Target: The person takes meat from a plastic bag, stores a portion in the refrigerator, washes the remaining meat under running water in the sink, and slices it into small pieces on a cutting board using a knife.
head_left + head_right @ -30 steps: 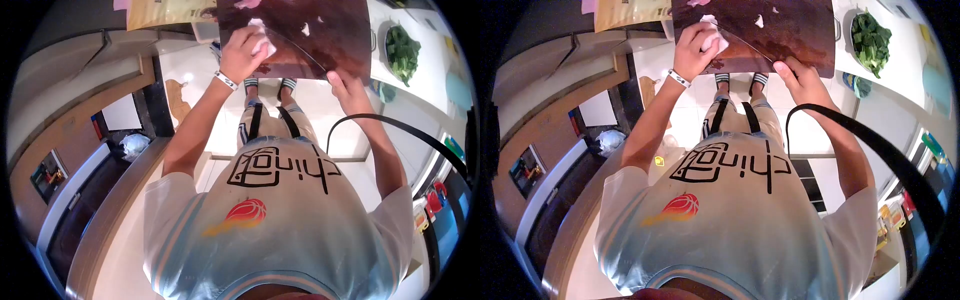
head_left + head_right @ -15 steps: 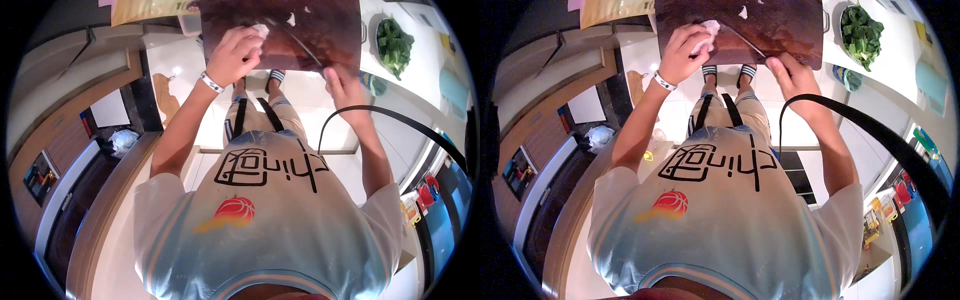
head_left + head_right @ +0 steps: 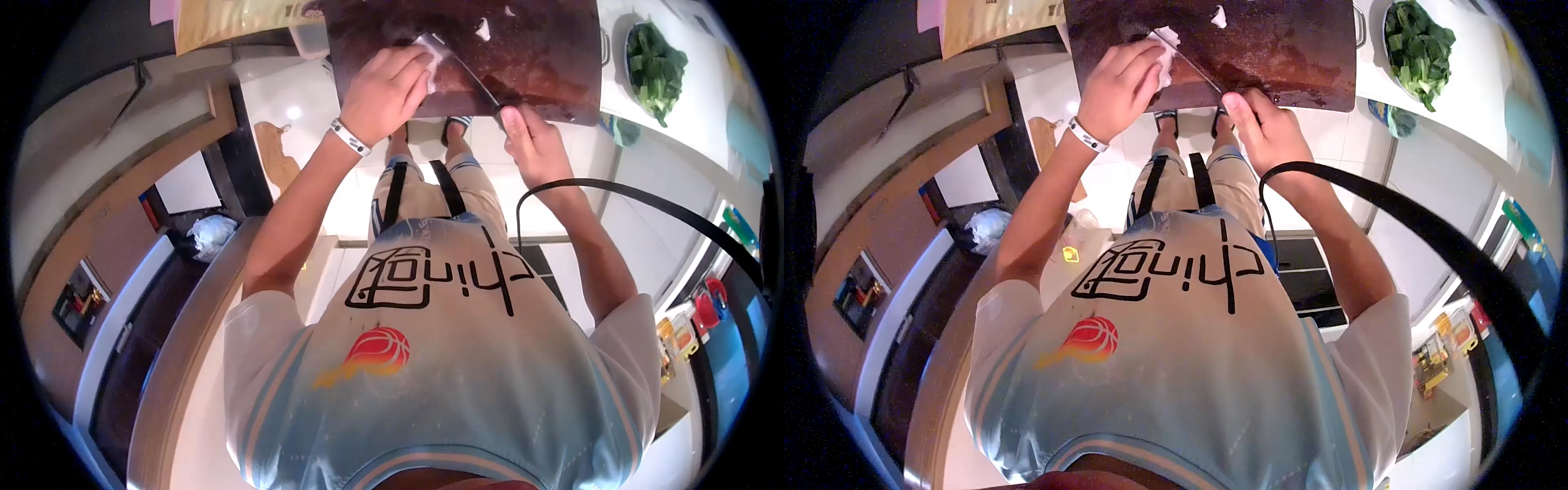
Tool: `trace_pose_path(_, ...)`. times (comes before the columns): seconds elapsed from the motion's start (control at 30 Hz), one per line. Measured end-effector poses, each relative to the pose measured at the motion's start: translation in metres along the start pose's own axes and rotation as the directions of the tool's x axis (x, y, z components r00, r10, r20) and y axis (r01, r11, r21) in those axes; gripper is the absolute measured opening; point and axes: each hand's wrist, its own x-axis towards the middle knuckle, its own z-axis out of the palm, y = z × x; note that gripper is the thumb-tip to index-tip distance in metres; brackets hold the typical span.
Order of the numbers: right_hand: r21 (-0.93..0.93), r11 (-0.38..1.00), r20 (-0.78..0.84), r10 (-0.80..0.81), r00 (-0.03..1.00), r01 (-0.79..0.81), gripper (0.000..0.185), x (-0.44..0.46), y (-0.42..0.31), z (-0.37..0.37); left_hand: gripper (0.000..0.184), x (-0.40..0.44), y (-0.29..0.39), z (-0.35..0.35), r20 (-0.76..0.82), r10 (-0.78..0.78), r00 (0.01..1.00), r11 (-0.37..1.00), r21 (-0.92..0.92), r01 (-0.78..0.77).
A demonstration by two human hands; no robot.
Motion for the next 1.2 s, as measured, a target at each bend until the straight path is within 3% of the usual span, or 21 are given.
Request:
trace_pose_path(0.1,0.008,0.998,-0.015,0.060,0.998,-0.060,0.055,-0.006,-0.005,0.010,0.020,0.004,-0.010,-0.003,0.076,0.054,0.996,0.999,0.004,-0.054)
trace_pose_path(0.2,-0.015,0.987,-0.015,0.158,0.987,-0.158,0.054,-0.011,-0.014,0.017,0.020,0.006,-0.019,0.001,0.043,0.154,0.987,0.987,0.030,-0.156)
trace_pose_path(0.3,-0.107,0.981,-0.047,0.155,0.987,-0.159,0.054,-0.009,-0.025,0.022,0.028,0.001,-0.024,0.007,0.047,0.151,0.987,0.988,0.028,-0.152)
trace_pose_path(0.43,-0.136,0.981,-0.084,0.127,0.988,-0.137,0.051,0.003,-0.036,0.031,0.025,0.004,-0.025,0.007,0.022,0.148,0.989,0.989,-0.021,-0.147)
trace_pose_path(0.63,-0.037,0.978,-0.084,0.203,0.976,-0.206,0.045,-0.025,-0.019,0.022,0.019,0.008,-0.020,0.009,-0.021,0.159,0.987,0.987,-0.033,-0.159)
trace_pose_path(0.8,-0.138,0.989,-0.095,0.031,0.995,-0.044,0.048,0.020,-0.033,0.035,0.021,0.005,-0.021,0.008,-0.013,0.157,0.987,0.987,0.029,-0.157)
trace_pose_path(0.93,0.021,0.965,-0.042,0.262,0.964,-0.261,0.047,-0.025,-0.023,0.014,0.020,0.009,-0.021,0.010,-0.026,0.140,0.990,0.990,-0.024,-0.141)
trace_pose_path(1.03,-0.176,0.970,-0.066,0.157,0.985,-0.166,0.048,0.010,-0.032,0.033,0.021,0.006,-0.024,0.008,0.016,0.128,0.992,0.992,-0.007,-0.128)
trace_pose_path(1.07,-0.213,0.976,-0.094,-0.068,0.993,0.047,0.050,0.022,-0.032,0.042,0.023,0.004,-0.024,0.008,0.035,0.124,0.992,0.992,0.016,-0.125)
trace_pose_path(1.2,-0.132,0.954,-0.053,0.265,0.963,-0.270,0.048,-0.023,-0.016,0.023,0.020,0.008,-0.021,0.008,-0.012,0.135,0.991,0.990,-0.050,-0.135)
